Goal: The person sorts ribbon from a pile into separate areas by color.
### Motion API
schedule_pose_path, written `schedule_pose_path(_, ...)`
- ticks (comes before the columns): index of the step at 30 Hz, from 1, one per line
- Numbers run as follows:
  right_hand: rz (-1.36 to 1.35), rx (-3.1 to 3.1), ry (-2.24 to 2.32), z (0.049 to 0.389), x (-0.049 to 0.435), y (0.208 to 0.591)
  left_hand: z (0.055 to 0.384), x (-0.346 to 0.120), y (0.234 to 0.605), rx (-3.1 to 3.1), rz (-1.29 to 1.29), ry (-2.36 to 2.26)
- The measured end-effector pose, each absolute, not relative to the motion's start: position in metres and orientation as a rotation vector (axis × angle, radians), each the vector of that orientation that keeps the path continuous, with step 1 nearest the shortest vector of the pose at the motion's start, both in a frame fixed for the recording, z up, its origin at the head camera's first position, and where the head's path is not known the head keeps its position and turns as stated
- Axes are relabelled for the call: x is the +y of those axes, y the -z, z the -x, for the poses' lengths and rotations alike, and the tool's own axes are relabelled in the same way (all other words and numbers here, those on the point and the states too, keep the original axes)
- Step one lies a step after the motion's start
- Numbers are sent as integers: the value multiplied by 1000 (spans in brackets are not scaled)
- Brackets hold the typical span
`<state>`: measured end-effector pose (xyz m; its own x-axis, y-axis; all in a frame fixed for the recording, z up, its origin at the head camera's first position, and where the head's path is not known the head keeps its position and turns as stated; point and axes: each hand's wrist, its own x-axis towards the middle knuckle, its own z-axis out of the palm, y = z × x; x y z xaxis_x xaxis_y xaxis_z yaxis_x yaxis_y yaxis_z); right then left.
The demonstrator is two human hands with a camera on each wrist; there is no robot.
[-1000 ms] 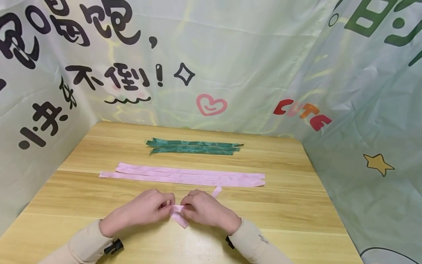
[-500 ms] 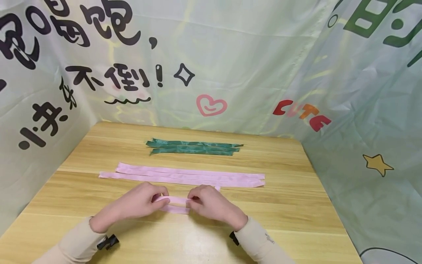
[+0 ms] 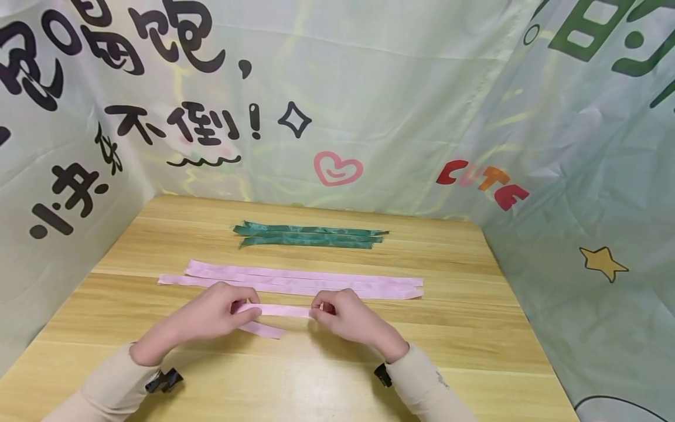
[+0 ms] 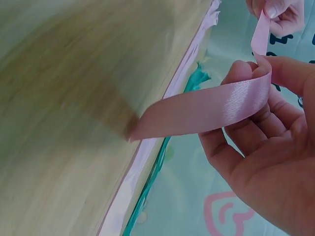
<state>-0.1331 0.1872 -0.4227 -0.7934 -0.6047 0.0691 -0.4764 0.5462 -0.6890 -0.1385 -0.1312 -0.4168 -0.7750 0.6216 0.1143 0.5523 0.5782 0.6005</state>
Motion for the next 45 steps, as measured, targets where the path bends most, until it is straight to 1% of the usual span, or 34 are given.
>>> schedule_pose_path(6,892,2630,1107,135,197,422,143,-146,416,2721,-1006,-992)
schedule_pose_path(15,827,2674,1088,141,213,422,154,-168,417,2752,-921,-1026)
schedule_pose_path(28,712,2714,1021,142,238,420,166,-193,431,2798,-835,-1043)
schedule_pose_path(45,633,2811,937,147,274,425,174,-207,445,2852,-729,-922)
